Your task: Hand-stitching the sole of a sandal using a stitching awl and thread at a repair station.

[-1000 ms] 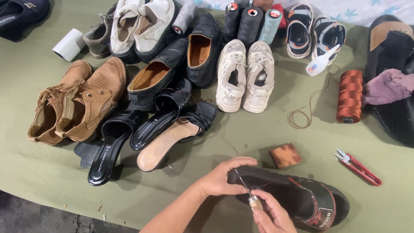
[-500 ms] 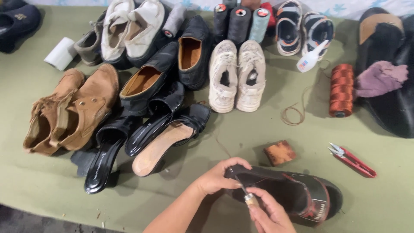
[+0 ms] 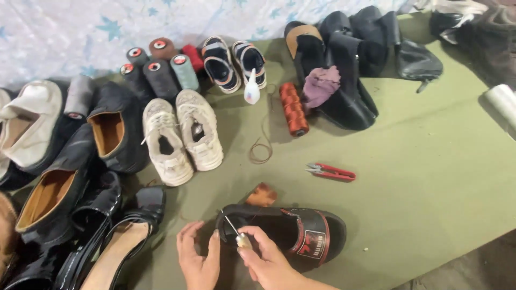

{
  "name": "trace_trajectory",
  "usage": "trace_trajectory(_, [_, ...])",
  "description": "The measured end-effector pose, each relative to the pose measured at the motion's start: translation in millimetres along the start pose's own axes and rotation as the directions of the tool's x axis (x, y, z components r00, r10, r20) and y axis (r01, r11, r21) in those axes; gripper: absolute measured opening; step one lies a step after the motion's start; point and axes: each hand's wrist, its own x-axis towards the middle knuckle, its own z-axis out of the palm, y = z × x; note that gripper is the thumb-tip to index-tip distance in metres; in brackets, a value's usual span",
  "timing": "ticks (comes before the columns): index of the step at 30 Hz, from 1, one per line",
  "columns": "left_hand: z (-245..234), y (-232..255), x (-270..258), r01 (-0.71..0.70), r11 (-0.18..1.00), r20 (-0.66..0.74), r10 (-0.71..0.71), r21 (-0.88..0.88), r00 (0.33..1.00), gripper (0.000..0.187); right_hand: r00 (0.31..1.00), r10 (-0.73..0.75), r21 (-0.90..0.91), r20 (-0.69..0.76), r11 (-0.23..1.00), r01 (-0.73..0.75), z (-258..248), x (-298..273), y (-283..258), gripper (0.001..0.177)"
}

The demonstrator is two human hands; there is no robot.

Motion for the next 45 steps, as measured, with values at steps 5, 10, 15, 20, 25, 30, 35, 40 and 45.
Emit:
trace_trajectory(5, [14,18,8,0.269,0.948,0.154,-0.244,-0.168,0.957,0.036,0.993,-0.103,0.062,-0.048,0.992,0.106,-1,17,29,0.038])
trace_trajectory(10, [24,32,10,0.302,0.933,0.193,-0.266,-0.196,0.945,0.037,0.964,-0.264,0.064,-0.045,0.962,0.266,2,28,57,0.043])
trace_trajectory(15, [31,12,1,0.249,0.936,0.157,-0.215,-0.248,0.964,0.042,0.969,-0.233,0.008,-0.082,0.972,0.234,7,25,51,0.045])
trace_trajectory(20, [25,12,4,0.185,0.960,0.169,-0.151,-0.211,0.974,0.046,0.990,-0.098,-0.063,-0.098,0.994,0.093,14,19,42,0.044])
trace_trajectory(25, [24,9,2,0.059,0.981,0.129,-0.035,-0.185,0.991,0.043,0.990,-0.133,-0.128,-0.057,0.984,0.124,13,19,47,0.045])
trace_trajectory(30, [25,3,-4,0.157,0.975,0.134,-0.136,-0.156,0.982,0.033,0.986,-0.133,-0.251,-0.105,0.963,0.103,17,18,49,0.049])
trace_trajectory(35, [26,1,-4,0.144,0.977,0.119,-0.125,-0.158,0.985,0.034,0.988,-0.033,-0.338,-0.149,0.941,-0.020,21,8,36,0.052])
trace_trajectory(40, [29,-4,-5,0.099,0.979,0.108,-0.081,-0.178,0.991,0.032,0.987,-0.062,-0.351,-0.147,0.936,0.007,18,10,47,0.053])
trace_trajectory(45, [30,-7,-5,0.105,0.982,0.103,-0.090,-0.158,0.991,0.034,0.984,-0.133,-0.411,-0.117,0.909,0.074,12,9,60,0.052])
